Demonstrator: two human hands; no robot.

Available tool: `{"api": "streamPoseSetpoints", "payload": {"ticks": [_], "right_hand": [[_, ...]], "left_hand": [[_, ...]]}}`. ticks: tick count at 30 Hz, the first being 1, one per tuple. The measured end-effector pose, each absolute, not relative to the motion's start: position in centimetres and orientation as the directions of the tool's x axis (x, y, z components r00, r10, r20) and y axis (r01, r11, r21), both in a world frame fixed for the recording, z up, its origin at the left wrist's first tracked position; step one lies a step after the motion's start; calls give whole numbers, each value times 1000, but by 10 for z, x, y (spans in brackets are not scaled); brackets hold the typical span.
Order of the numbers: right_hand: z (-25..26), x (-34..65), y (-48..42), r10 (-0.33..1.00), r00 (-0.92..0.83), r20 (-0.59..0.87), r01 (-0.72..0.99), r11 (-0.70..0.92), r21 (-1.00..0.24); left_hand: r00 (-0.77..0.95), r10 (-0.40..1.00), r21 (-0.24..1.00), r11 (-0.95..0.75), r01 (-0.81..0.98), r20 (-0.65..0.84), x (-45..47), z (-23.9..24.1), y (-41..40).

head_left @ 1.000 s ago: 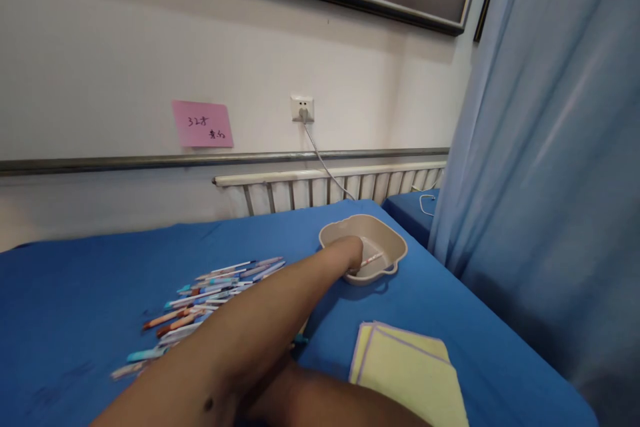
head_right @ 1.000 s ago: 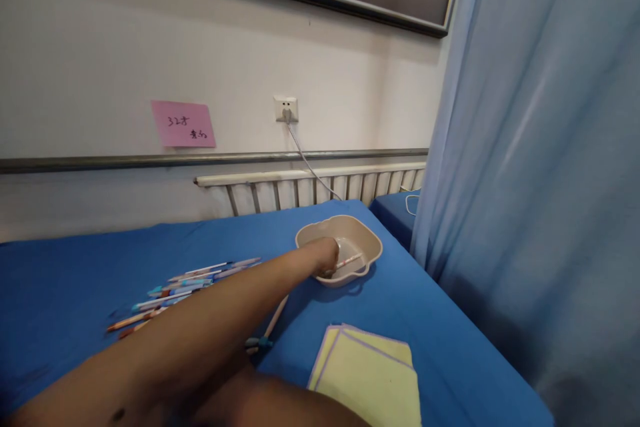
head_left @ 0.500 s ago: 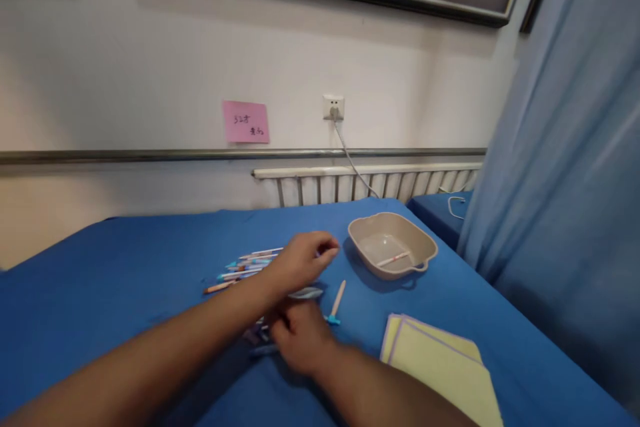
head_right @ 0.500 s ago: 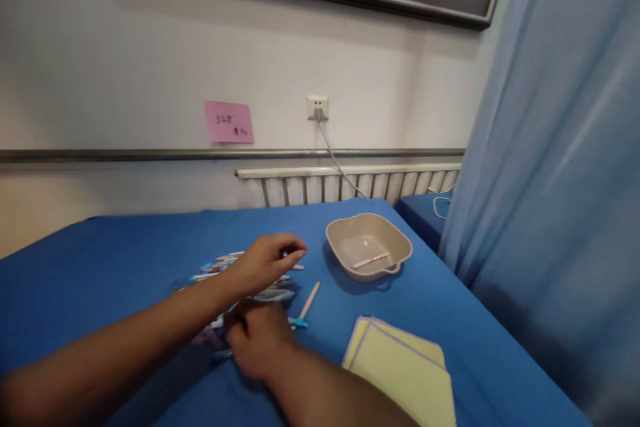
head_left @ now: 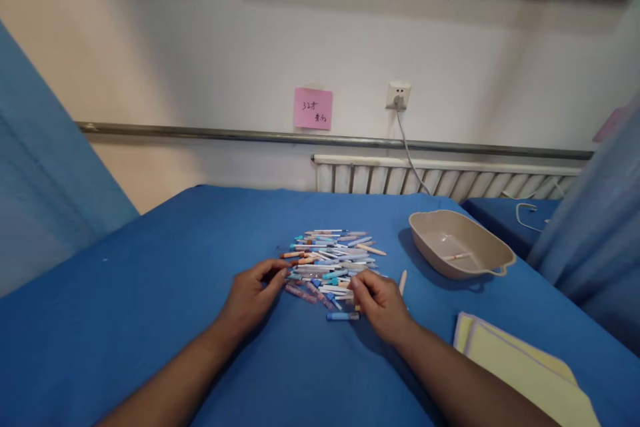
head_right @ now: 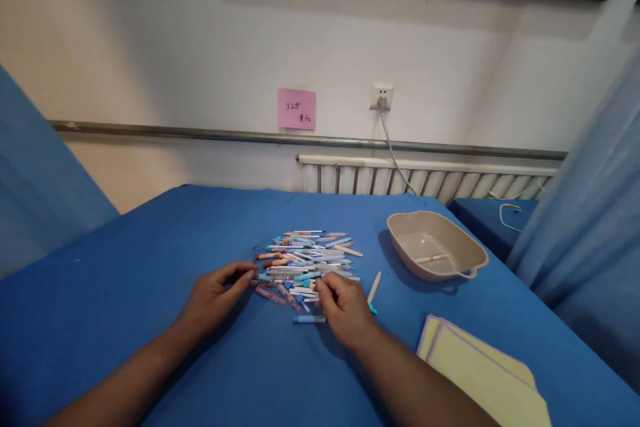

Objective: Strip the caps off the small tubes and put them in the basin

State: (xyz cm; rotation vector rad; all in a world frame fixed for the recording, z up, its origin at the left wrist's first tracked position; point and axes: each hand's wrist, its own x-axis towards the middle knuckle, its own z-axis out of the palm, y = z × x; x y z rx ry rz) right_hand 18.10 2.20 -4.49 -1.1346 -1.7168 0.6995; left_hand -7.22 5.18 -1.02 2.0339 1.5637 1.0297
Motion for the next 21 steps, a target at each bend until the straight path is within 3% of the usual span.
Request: {"api": "streamPoseSetpoints", "payload": {"ticks": [13,17,21], "right_hand": [[-35,222,35,883,-41,468,526,418,-741],[-32,221,33,872,-175,457,596,463,-656],[-30,213,28,844,-409,347,640,536,-550]], "left_hand": [[429,881,711,-430,556,198,-53,-13,37],[484,858,705,-450,548,172,-49,-15,34],[511,847,716,-448,535,149,-49,-17,34]]}}
